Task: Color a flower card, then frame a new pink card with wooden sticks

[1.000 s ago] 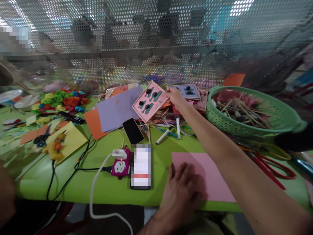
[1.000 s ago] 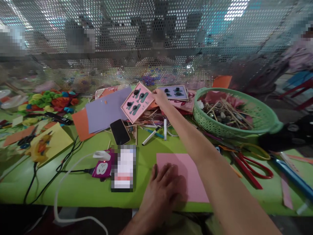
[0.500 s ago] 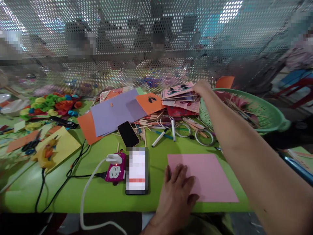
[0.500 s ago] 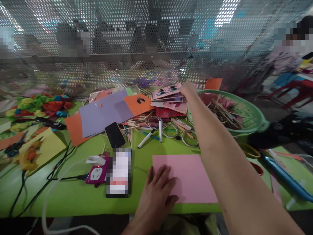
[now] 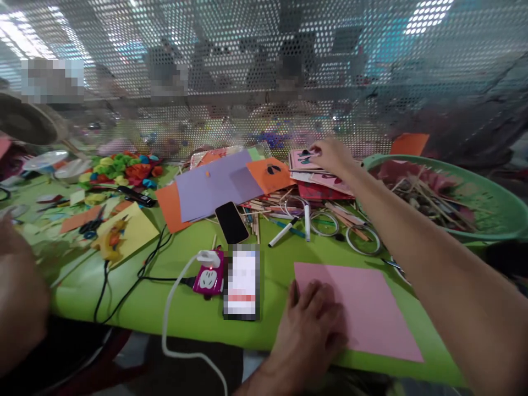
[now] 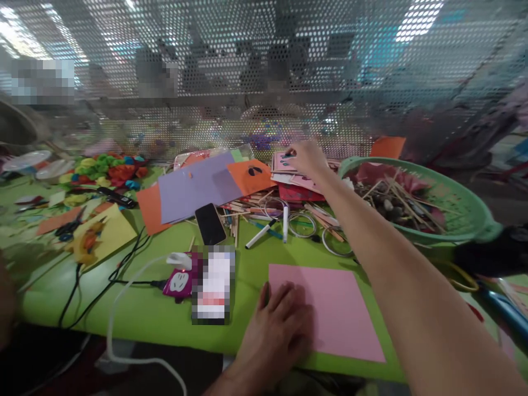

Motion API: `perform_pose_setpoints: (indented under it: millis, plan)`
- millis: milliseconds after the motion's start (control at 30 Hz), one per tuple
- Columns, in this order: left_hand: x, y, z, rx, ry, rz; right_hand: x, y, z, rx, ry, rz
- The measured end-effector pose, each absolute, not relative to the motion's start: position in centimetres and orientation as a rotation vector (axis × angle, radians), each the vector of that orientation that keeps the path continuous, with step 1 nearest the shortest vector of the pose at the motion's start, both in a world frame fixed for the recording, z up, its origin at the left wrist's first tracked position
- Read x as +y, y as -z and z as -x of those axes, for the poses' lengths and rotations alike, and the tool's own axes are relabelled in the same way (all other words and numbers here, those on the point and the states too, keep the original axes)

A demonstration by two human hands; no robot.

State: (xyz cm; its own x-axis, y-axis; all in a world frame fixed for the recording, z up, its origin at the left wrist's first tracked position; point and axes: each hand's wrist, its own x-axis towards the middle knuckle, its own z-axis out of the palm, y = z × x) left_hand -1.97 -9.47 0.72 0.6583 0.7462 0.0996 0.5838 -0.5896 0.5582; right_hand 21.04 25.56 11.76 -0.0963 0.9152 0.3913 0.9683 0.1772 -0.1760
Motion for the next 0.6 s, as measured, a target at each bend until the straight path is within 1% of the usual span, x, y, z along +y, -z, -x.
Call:
perform_pose_setpoints:
  millis: [100, 200, 300, 433, 533, 600]
  plan:
    - [-9.5, -1.0, 1.9, 1.037, -0.435, -2.398, 24.4, -10.9, -16.6, -2.475, 0.112, 1.474]
    - [-9.6, -1.2, 1.8, 1.044, -0.443, -2.415, 23.2, -9.7, -13.3, -2.639, 0.181, 1.454]
    - [-9.7, -1.0, 1.8, 1.047, -0.462, -2.436, 23.1, -9.1, -11.8, -2.504, 0.232, 1.565]
    - [-9.7, -0.8, 1.9, 1.042, -0.438, -2.465, 24.8, -9.5, -11.6, -2.075, 0.155, 1.761]
    - [-9.7, -0.8, 2.1, 1.038, -0.426, -2.477, 26.6, -10.0, -12.0, -1.820, -0.020, 1.801]
    - [-9.7, -0.8, 2.1, 1.035, -0.435, -2.472, 27.3, -10.2, -12.2, -1.755, -0.177, 1.738]
